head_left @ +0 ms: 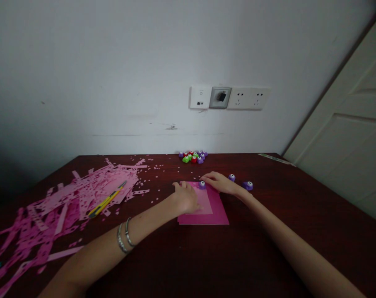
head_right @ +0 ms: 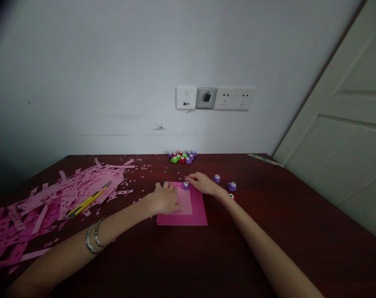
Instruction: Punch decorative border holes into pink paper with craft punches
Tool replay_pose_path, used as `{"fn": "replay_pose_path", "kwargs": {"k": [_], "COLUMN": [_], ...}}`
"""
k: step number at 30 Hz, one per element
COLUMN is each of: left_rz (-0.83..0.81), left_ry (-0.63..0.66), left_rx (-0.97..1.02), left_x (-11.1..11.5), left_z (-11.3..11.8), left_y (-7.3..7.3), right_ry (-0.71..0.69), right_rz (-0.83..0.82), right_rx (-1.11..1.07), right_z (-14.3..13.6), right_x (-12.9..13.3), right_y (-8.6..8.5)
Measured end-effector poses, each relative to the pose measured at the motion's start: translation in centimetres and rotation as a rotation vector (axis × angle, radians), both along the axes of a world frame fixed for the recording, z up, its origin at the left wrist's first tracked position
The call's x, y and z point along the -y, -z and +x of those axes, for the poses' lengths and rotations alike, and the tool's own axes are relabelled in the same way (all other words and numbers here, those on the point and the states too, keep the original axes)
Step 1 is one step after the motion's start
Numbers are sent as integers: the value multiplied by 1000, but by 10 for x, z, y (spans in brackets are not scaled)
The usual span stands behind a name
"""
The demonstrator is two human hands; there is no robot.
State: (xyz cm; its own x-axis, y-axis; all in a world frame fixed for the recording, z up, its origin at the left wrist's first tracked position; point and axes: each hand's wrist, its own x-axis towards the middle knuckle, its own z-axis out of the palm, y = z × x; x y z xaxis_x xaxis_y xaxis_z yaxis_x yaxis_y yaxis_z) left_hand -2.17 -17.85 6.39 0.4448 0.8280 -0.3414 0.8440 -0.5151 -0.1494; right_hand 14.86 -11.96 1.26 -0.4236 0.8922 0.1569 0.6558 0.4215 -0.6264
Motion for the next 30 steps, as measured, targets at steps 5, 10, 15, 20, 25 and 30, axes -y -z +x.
{"fn": "replay_pose_path", "kwargs": {"k": [5, 10, 15, 20, 25, 30], "left_rz": [161, 103, -202, -483, -529, -604], "left_ry": [99, 24, 156, 50, -32, -60], "left_rx": [174, 462, 676, 749, 856, 921], "left_x": [-20, -61, -81, -88, -98, -102], "left_z": [-10, -21, -28, -31, -30, -23], "left_y": [-1, 4, 13, 21, 31, 33], "right_ry": [202, 205, 184, 163, 156, 150], "right_rz": [-254, -491, -570, -600, -647, -679], "right_rx": [-150, -305, -365, -359, -339, -332], "right_z": [2, 4, 2, 1, 1, 1], "right_x": [-1, 2, 5, 6, 10, 10], "right_y": [1, -2, -4, -7, -13, -12]}}
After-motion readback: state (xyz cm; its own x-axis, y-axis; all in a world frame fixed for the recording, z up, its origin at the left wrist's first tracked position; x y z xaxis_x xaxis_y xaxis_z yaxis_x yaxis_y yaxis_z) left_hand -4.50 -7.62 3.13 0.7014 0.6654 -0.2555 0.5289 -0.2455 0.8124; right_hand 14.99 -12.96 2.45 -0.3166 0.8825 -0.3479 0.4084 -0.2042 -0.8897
